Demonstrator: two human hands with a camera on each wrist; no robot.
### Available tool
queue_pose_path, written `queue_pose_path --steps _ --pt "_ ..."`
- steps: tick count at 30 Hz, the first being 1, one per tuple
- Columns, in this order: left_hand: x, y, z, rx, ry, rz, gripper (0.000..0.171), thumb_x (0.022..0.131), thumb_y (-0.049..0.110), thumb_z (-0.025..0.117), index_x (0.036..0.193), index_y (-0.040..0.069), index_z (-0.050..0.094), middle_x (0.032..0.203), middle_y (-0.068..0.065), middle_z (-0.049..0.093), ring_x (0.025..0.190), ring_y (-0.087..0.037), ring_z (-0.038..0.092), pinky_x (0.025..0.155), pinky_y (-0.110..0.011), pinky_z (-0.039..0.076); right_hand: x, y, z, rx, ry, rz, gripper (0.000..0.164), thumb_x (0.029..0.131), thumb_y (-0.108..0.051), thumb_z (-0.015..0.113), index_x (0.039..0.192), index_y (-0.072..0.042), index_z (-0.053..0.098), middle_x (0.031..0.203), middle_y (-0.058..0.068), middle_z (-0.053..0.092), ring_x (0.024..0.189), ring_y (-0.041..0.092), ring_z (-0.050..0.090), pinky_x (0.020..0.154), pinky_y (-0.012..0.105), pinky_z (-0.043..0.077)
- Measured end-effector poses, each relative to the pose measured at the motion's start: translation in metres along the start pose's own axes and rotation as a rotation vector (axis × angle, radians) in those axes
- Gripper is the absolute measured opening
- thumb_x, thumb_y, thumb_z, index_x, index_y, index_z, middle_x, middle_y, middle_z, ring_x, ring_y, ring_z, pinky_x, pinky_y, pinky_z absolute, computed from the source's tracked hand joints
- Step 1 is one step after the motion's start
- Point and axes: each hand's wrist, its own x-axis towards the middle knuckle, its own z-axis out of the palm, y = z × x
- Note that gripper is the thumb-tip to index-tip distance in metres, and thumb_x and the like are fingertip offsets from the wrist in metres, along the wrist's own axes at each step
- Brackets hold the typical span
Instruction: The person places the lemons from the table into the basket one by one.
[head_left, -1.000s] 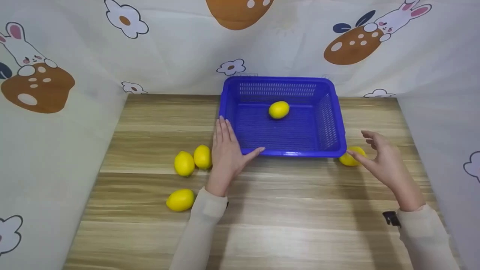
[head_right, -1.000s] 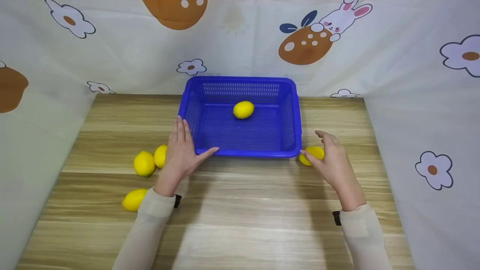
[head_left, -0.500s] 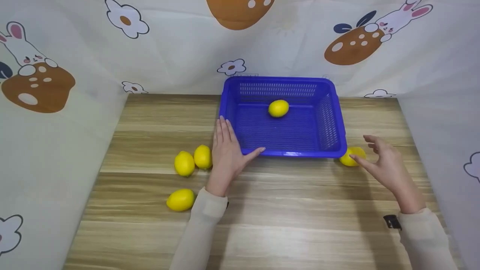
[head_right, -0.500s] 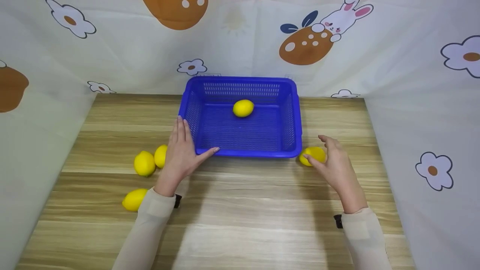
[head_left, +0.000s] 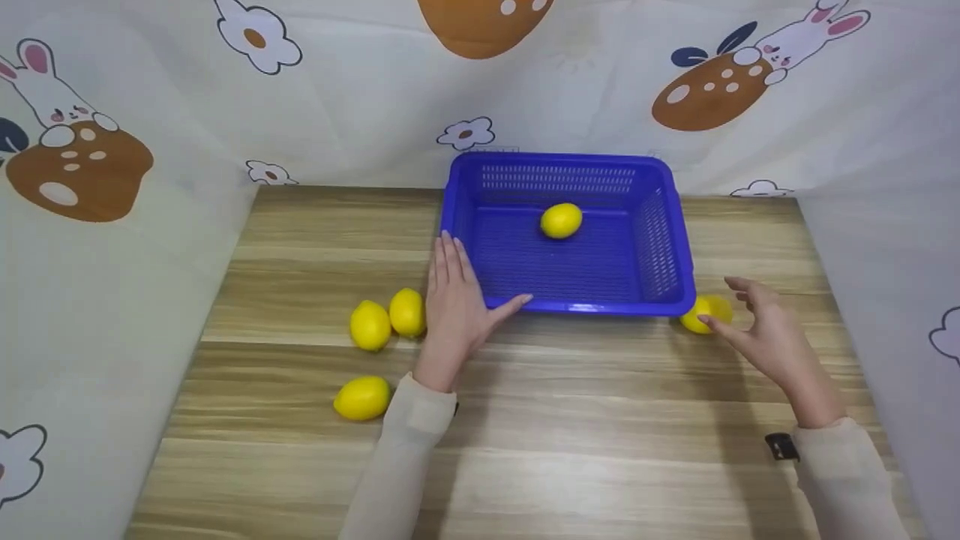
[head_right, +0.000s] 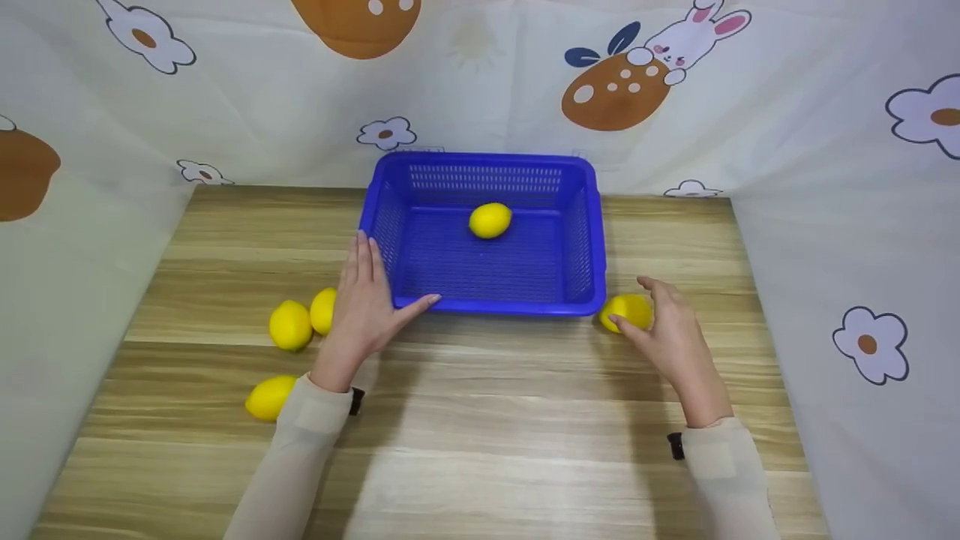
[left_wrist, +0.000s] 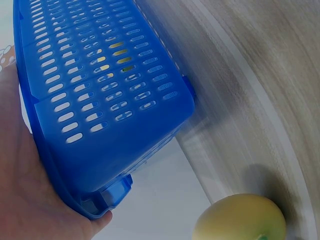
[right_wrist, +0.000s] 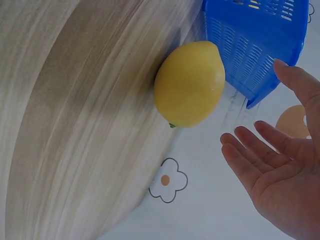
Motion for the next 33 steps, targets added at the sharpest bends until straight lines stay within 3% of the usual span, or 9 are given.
queue_pose_path --steps 14,33 --pt "0.000 0.000 -0.001 0.006 -0.012 -0.001 0.136 0.085 0.090 0.053 0.164 -0.011 0.005 0.173 -0.030 -0.005 0.163 -0.041 -0.001 0.133 -0.045 0.006 0.000 0.008 0.009 -0.025 -0.008 -0.015 0.072 0.092 -0.017 0.083 0.144 0.017 0.048 0.140 0.045 0.051 0.124 0.062 0.051 0.103 0.078 0.041" --pt "0.001 0.000 -0.001 0.023 -0.017 -0.009 0.138 0.084 0.091 0.052 0.164 -0.010 0.002 0.172 -0.030 -0.006 0.163 -0.041 -0.002 0.133 -0.044 0.006 0.005 0.020 0.015 -0.010 -0.094 0.030 0.082 0.092 -0.026 0.084 0.150 0.014 0.043 0.147 0.044 0.046 0.132 0.065 0.046 0.109 0.078 0.036"
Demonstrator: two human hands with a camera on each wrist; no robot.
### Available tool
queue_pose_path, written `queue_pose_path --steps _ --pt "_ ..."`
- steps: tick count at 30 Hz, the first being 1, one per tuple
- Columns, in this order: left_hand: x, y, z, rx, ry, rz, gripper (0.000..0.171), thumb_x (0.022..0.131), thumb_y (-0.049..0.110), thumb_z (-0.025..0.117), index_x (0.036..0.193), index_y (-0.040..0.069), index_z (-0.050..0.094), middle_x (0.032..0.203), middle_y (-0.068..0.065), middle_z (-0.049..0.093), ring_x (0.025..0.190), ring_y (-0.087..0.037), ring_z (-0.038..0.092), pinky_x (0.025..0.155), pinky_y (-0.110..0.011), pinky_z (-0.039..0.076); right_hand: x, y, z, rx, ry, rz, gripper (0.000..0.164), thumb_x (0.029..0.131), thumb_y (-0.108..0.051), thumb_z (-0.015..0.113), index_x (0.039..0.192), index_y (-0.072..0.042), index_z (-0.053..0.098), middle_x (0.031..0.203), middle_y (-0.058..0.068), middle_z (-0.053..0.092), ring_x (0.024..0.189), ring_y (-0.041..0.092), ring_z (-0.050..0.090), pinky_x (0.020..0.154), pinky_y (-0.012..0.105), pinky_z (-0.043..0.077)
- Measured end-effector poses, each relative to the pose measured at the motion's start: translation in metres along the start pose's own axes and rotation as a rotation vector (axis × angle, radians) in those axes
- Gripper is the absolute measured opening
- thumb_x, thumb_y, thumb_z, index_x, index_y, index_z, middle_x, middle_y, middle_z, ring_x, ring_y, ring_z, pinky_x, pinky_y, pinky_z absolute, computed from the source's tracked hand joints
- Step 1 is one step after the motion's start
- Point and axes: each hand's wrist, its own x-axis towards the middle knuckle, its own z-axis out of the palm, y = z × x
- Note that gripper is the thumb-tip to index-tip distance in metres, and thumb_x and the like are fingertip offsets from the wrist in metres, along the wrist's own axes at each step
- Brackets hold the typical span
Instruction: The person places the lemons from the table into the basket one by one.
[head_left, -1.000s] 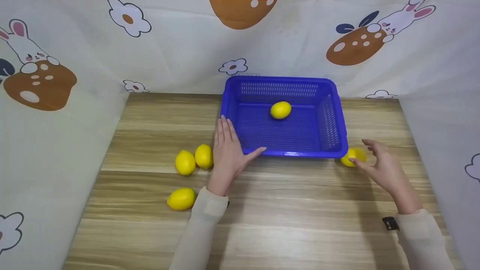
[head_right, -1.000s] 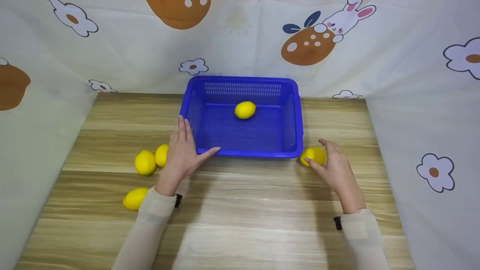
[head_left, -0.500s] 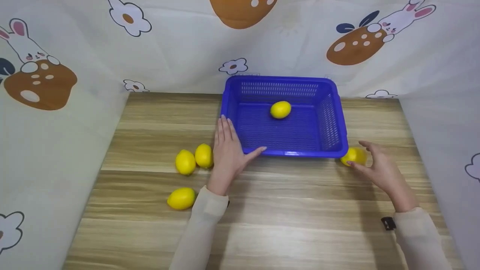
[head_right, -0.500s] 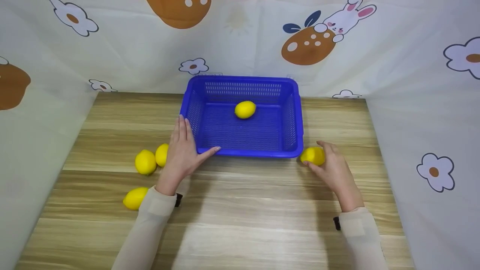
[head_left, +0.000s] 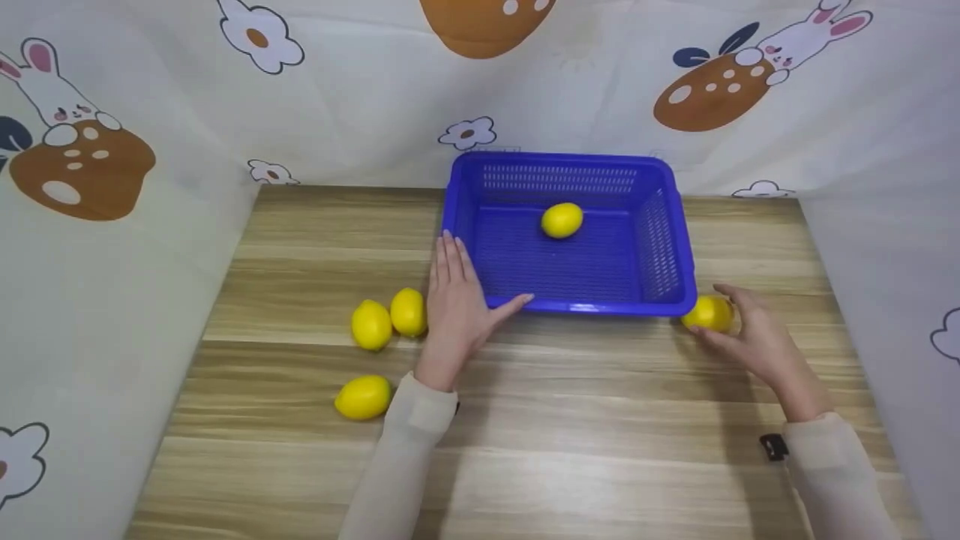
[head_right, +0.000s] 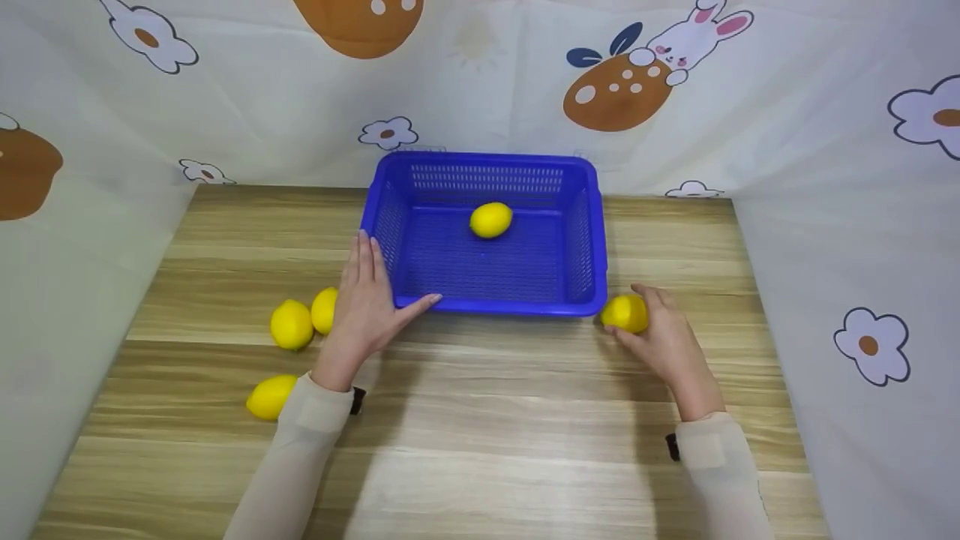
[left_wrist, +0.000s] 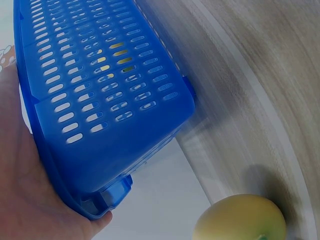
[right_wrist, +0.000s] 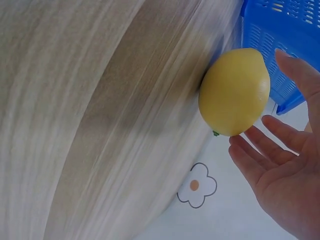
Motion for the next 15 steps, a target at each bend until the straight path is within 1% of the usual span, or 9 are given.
queue_pose_path --steps 9,15 --pt "-0.0005 0.0001 0.0001 0.002 0.015 0.007 0.137 0.084 0.090 0.053 0.164 -0.011 0.005 0.172 -0.031 -0.003 0.163 -0.041 0.001 0.133 -0.045 0.008 0.0043 0.0039 0.0017 -0.015 -0.031 0.007 0.083 0.092 -0.029 0.084 0.150 0.014 0.043 0.149 0.045 0.043 0.134 0.065 0.043 0.110 0.079 0.035" --pt "-0.0009 -0.0001 0.0005 -0.009 0.017 0.005 0.137 0.085 0.090 0.054 0.164 -0.011 0.006 0.173 -0.031 -0.004 0.163 -0.041 0.001 0.133 -0.046 0.008 0.0079 0.0064 0.0026 -0.024 -0.037 -0.012 0.081 0.090 -0.024 0.085 0.148 0.015 0.044 0.150 0.044 0.043 0.133 0.065 0.045 0.110 0.078 0.036"
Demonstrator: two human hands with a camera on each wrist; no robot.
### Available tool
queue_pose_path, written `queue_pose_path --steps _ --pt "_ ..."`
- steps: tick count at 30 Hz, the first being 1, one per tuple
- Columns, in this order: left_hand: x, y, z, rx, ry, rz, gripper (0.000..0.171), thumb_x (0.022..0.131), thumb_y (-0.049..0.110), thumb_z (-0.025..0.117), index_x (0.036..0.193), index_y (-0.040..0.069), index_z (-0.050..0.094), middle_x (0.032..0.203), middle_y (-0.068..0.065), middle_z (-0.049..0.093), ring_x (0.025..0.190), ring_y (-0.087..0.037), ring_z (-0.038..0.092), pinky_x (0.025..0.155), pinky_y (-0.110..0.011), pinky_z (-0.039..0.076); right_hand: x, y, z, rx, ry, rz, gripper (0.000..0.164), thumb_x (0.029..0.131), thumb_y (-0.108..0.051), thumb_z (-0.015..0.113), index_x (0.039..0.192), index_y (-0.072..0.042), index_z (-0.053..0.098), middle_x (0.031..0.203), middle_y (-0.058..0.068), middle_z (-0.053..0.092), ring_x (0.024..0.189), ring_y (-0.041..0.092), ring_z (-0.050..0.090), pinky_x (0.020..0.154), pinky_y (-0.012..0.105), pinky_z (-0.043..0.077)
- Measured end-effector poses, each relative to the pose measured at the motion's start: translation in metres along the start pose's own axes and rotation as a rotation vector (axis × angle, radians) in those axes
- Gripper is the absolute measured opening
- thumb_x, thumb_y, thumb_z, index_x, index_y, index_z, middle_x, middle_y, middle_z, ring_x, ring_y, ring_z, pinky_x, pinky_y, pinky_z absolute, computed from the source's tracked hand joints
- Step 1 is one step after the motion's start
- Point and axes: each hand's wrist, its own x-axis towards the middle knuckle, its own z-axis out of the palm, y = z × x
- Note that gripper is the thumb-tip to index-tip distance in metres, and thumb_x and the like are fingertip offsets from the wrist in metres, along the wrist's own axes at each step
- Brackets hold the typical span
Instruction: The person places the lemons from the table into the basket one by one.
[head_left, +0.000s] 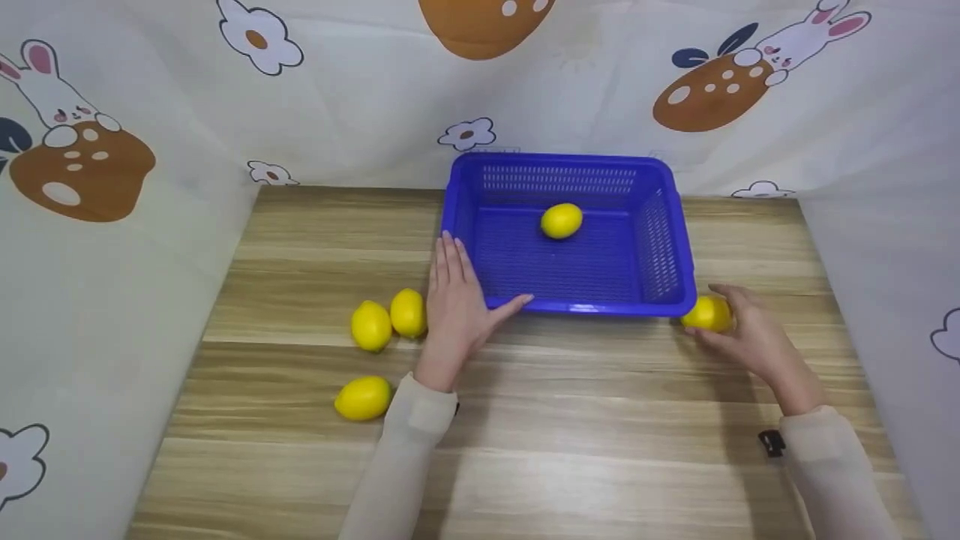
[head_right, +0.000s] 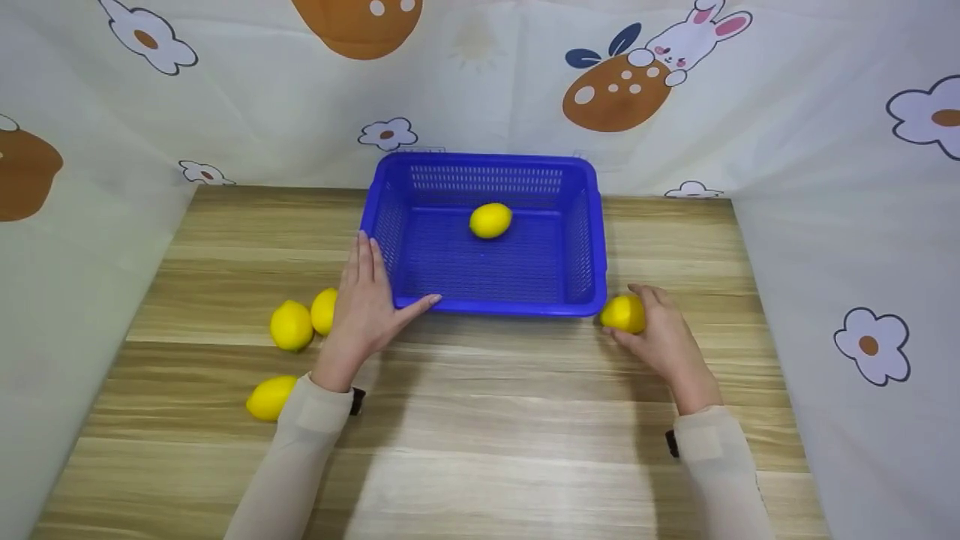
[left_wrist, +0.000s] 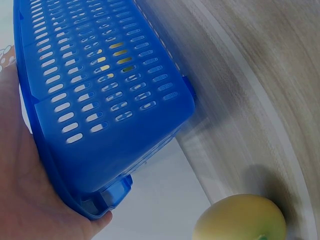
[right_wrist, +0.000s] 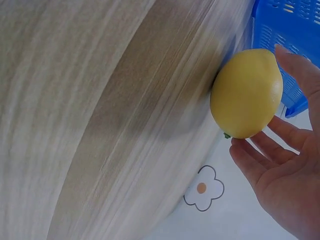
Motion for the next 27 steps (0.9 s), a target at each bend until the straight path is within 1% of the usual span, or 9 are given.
queue_pose_path --steps 5,8,12,19,27 --pt "0.000 0.000 0.000 0.010 -0.014 -0.003 0.138 0.084 0.091 0.051 0.164 -0.011 0.004 0.173 -0.030 -0.005 0.163 -0.040 -0.001 0.134 -0.045 0.005 0.004 0.001 0.002 -0.010 -0.013 -0.003 0.081 0.089 -0.020 0.085 0.149 0.014 0.043 0.150 0.044 0.042 0.126 0.062 0.051 0.107 0.076 0.041" --pt "0.001 0.000 0.000 0.007 -0.009 0.000 0.138 0.084 0.091 0.052 0.164 -0.011 0.004 0.173 -0.030 -0.005 0.163 -0.040 -0.001 0.134 -0.045 0.006 0.006 0.003 0.004 -0.013 -0.013 -0.012 0.081 0.088 -0.019 0.086 0.149 0.014 0.044 0.148 0.044 0.044 0.121 0.059 0.055 0.104 0.075 0.044" --pt "0.001 0.000 0.000 0.006 -0.005 0.002 0.137 0.085 0.091 0.053 0.164 -0.011 0.005 0.173 -0.031 -0.004 0.163 -0.041 -0.001 0.134 -0.045 0.006 0.009 0.005 0.006 -0.015 0.002 -0.038 0.080 0.087 -0.017 0.087 0.146 0.016 0.046 0.144 0.044 0.047 0.118 0.057 0.055 0.102 0.073 0.046" --pt "0.000 0.000 -0.001 0.004 -0.008 -0.001 0.137 0.085 0.090 0.053 0.163 -0.011 0.004 0.172 -0.031 -0.005 0.163 -0.041 0.000 0.133 -0.045 0.006 0.012 0.009 0.011 -0.041 0.047 -0.107 0.075 0.082 -0.013 0.089 0.140 0.017 0.051 0.134 0.043 0.055 0.113 0.055 0.058 0.096 0.070 0.048" --pt "0.000 0.000 -0.001 0.011 -0.004 0.001 0.137 0.085 0.091 0.051 0.164 -0.011 0.005 0.172 -0.031 -0.004 0.163 -0.041 0.000 0.133 -0.044 0.006 0.013 0.011 0.015 -0.021 0.029 -0.093 0.076 0.081 -0.011 0.090 0.140 0.018 0.051 0.135 0.042 0.056 0.115 0.054 0.057 0.098 0.070 0.047"
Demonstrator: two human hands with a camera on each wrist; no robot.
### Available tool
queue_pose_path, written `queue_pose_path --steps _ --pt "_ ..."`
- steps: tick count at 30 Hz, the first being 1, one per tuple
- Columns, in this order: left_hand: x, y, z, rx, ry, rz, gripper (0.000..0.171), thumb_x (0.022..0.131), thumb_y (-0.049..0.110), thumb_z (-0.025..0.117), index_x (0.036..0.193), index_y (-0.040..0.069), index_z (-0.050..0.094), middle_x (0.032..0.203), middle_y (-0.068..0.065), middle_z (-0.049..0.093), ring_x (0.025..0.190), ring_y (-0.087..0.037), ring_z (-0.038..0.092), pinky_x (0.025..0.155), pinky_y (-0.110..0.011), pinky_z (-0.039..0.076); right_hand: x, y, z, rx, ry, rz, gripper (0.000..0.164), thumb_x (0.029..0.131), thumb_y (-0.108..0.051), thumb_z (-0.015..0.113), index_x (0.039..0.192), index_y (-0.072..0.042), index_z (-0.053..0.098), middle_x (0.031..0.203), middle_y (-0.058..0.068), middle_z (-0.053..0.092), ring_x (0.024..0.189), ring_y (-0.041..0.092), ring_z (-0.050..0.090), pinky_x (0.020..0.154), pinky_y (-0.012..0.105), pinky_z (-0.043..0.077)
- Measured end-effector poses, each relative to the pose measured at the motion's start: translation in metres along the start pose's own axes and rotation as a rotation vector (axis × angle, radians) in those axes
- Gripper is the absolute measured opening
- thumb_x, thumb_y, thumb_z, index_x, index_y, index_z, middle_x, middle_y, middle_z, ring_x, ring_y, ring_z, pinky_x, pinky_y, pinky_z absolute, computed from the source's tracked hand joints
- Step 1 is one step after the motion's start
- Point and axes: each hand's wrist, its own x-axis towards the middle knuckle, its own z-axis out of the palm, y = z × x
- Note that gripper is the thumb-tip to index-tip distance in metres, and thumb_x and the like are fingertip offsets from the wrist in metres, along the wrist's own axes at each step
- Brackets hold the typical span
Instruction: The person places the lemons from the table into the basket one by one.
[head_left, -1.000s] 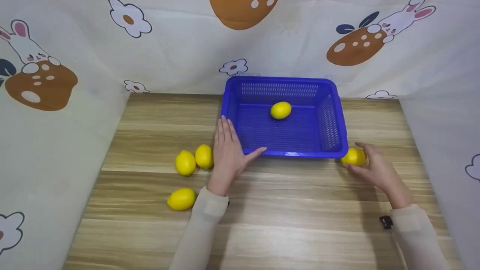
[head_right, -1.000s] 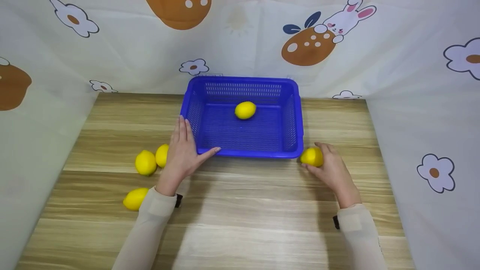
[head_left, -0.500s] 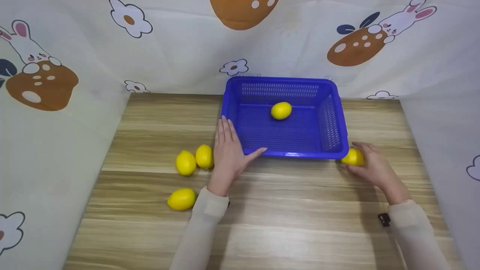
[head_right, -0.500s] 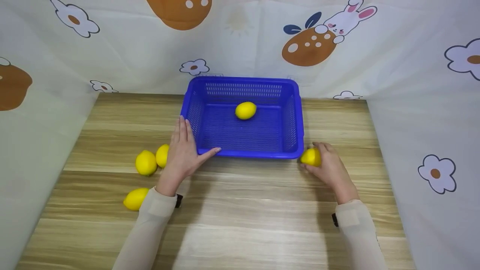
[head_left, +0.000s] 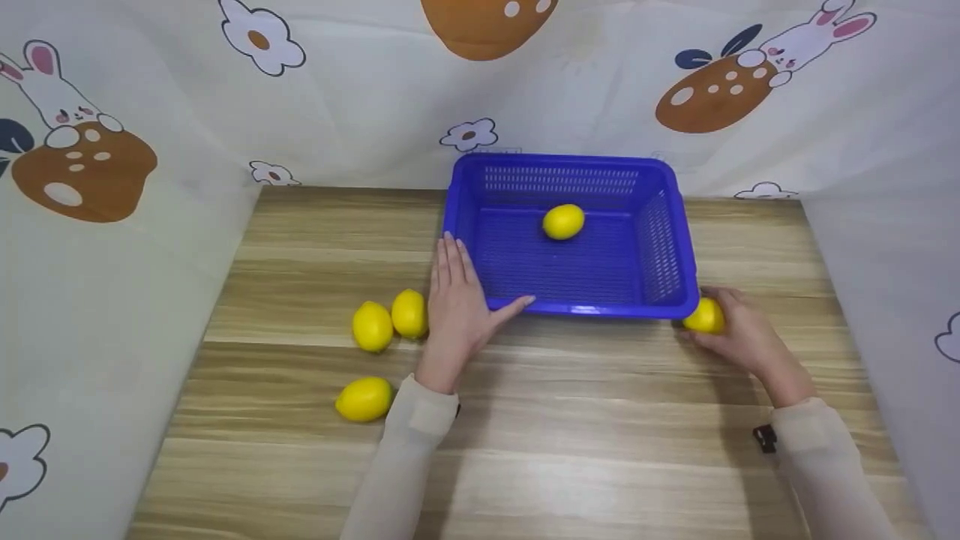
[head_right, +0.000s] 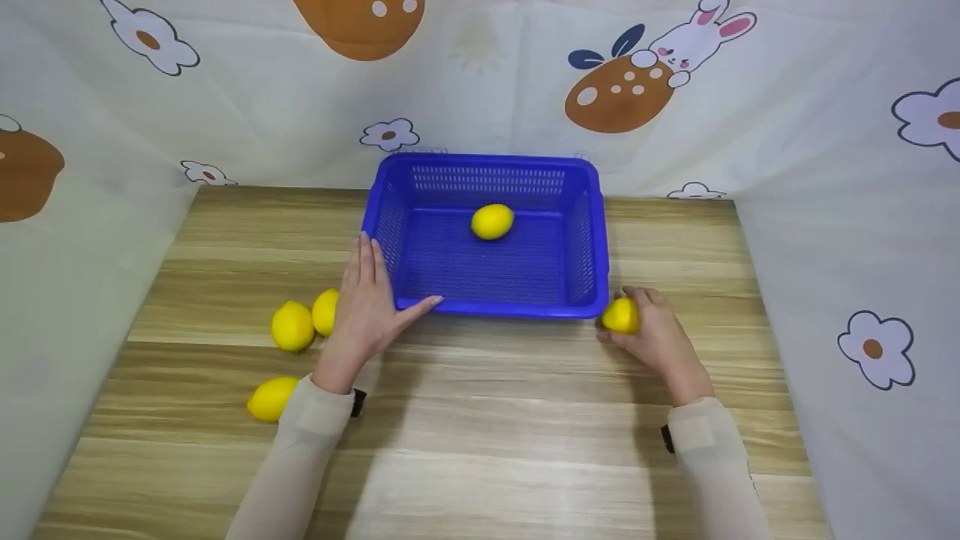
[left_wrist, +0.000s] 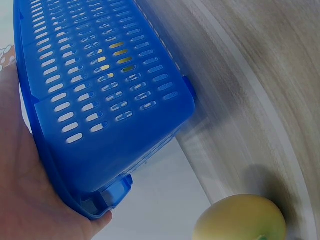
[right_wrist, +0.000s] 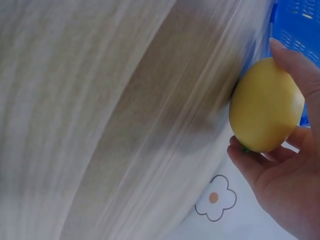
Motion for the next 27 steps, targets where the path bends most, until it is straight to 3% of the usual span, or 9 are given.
queue_pose_path --steps 8,17,27 --pt "-0.0007 -0.0002 0.0011 -0.056 0.033 0.008 0.136 0.084 0.087 0.059 0.163 -0.012 0.009 0.173 -0.031 -0.001 0.163 -0.043 0.003 0.133 -0.048 0.010 -0.0010 0.0000 0.0032 0.029 -0.037 0.054 0.083 0.082 -0.013 0.091 0.145 0.016 0.046 0.132 0.040 0.055 0.108 0.051 0.059 0.098 0.068 0.048" --pt "-0.0004 -0.0005 0.0006 -0.048 0.008 -0.004 0.136 0.084 0.088 0.057 0.164 -0.010 0.006 0.173 -0.030 -0.004 0.163 -0.041 0.000 0.133 -0.047 0.008 -0.0023 0.0027 0.0071 0.071 -0.045 0.111 0.084 0.086 -0.012 0.087 0.149 0.017 0.039 0.140 0.045 0.046 0.116 0.056 0.055 0.103 0.071 0.044" --pt "-0.0010 -0.0007 0.0005 -0.038 0.024 0.007 0.136 0.085 0.087 0.058 0.164 -0.011 0.007 0.172 -0.031 -0.002 0.163 -0.043 0.003 0.133 -0.047 0.009 -0.0023 0.0025 0.0095 0.061 0.004 0.114 0.071 0.087 -0.007 0.084 0.142 0.016 0.046 0.130 0.041 0.055 0.109 0.052 0.057 0.097 0.067 0.046"
